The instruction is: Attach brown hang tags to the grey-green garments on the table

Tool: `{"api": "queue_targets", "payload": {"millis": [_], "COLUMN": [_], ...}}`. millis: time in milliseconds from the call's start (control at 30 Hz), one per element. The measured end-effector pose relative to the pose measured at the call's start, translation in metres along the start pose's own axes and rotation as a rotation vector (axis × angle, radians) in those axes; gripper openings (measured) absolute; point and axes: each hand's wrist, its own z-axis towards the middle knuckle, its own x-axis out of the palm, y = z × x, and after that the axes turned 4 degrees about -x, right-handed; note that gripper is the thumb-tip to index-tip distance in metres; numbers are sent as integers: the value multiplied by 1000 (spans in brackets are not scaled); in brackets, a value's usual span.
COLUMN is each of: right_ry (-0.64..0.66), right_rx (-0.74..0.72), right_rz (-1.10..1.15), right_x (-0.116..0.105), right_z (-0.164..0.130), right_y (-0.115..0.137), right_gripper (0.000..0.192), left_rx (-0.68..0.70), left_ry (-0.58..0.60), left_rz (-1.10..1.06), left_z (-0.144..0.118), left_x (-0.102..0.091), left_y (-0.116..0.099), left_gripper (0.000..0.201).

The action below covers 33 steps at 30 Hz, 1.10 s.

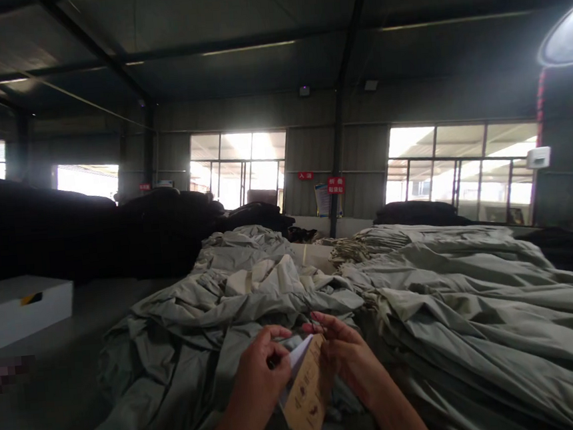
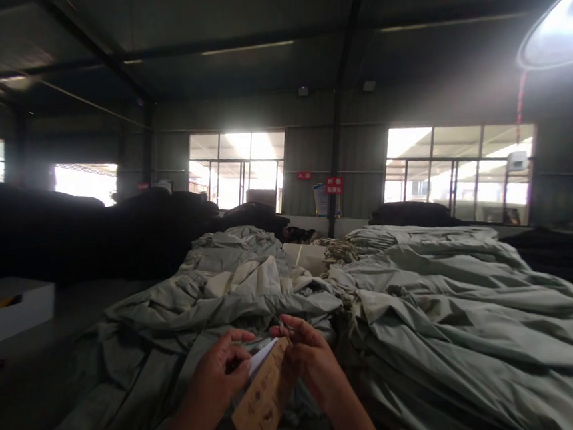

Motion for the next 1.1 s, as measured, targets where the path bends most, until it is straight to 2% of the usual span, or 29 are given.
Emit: {"api": "queue_targets", "payload": {"millis": [67,133,267,333,400,500,567,633,733,867,1000,1100], "right_ry": [-51,-55,-2,-19,-64,-148,-185,-190,-153,-142,-118,-118], "right_rx": [-2,-10,-22,-16,-11,-33,-74,-123,-199,-318,-341,-335], "right_rz": [-41,-57,-34,-43,-81,-195,-293,-391,-545,-735,-860,-827], "right_x": [3,6,6,4,2,0,-2,-1,1,3,-3,-9], "right_z": [0,0,-1,0,0,1,2,2,4,6,9,13], "right_y": [-2,-4,-5,-4,-3,-1,0,0,-4,-14,-26,-33], "right_gripper": [42,42,51,51,49,49,50,49,45,39,30,29], "left_rx": [67,73,-19,-57,-29,78,99,96,66,-41,-37,1], "left_ry": [-77,-87,8,96,99,-90,-135,-90,-56,-15,57,73], "left_rz": [115,127,-58,-145,-155,56,282,473,646,783,909,923], "left_z": [-3,-5,-6,-5,-2,5,10,14,19,25,34,40], "left_x": [1,1,-2,-5,-9,-12,-11,-8,-2,4,9,11], "left_y": [-1,-2,-1,0,1,5,11,18,26,20,8,12], "left_gripper": [35,36,33,33,36,23,13,21,27,29,27,23]}}
